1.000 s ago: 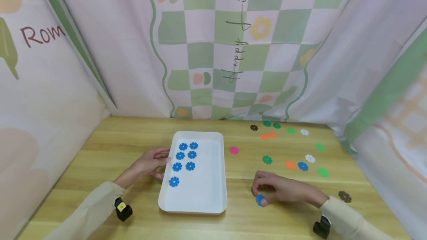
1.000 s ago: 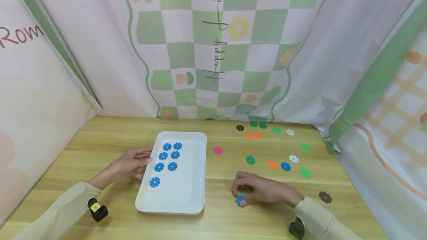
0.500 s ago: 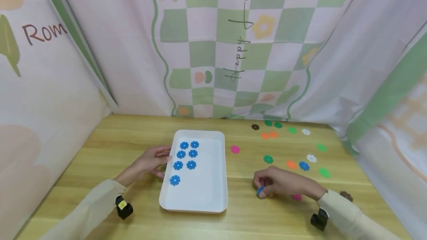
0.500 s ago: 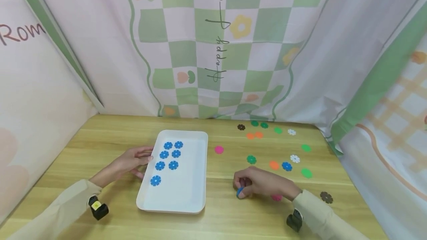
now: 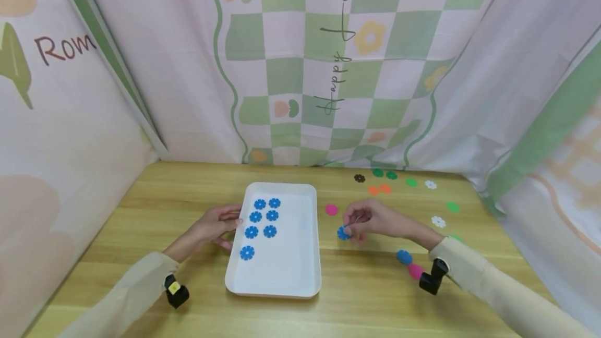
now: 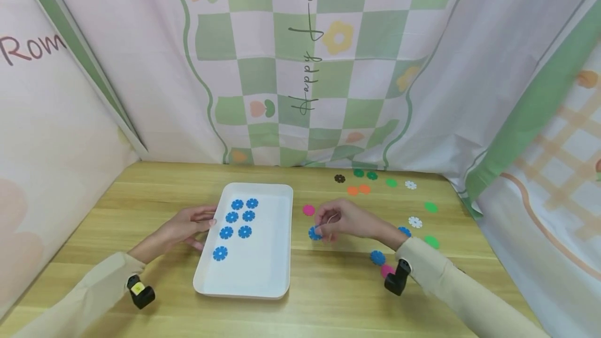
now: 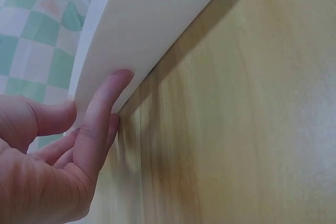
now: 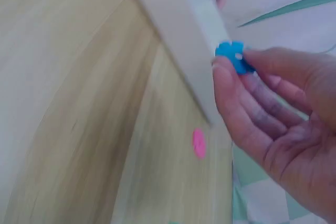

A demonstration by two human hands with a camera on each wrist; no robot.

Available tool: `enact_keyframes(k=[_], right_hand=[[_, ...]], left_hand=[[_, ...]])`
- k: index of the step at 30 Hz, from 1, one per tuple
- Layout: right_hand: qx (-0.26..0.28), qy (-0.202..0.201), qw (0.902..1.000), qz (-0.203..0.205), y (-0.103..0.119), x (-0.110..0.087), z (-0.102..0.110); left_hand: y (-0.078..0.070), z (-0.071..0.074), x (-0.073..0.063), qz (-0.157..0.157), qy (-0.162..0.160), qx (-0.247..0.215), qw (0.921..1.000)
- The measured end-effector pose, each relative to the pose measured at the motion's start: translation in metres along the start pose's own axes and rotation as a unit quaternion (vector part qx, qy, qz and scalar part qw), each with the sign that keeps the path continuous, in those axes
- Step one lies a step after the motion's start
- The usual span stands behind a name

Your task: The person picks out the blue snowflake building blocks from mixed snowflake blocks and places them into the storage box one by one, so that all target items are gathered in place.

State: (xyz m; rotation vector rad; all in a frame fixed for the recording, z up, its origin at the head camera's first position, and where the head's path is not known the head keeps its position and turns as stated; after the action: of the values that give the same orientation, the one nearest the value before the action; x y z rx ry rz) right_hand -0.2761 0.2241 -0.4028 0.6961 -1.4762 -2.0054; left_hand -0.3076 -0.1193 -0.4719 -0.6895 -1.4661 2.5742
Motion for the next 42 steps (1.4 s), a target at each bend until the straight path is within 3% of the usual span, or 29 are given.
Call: enact_keyframes(k=[8, 15, 30, 42], right_hand=[[0.096, -0.042, 0.9908, -0.085, 0.004, 0.023, -0.006], [0.137, -0.036, 0.9831, -0.116, 0.005, 0.054, -0.031], [0.087, 0.000, 0.9800, -0.179, -0.002, 0.117, -0.083], [-0.014, 0.013, 0.9820, -0.188, -0.011, 0.137, -0.113]], left_hand=[[0.001, 0.000, 0.000, 0.000, -0.004, -0.007, 1.0000], [0.001, 0.000, -0.001, 0.001, -0.003, -0.008, 1.0000], [0.001, 0.000, 0.002, 0.011, -0.006, 0.008, 0.9999], [0.004, 0.002, 0.002, 0.012, -0.013, 0.004, 0.9998]])
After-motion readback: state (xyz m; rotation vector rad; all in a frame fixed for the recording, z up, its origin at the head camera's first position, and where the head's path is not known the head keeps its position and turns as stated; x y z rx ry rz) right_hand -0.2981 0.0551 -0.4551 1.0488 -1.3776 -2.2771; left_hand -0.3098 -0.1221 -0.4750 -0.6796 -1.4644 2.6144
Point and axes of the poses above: each hand's wrist, its own x-axis towards the middle knuckle, its own z-axis out of the back of the hand, y = z × x, the point moved 8 cm from there along x, towards the middle knuckle, and after that the axes turned 13 degrees about x, right-handed, at the moved point
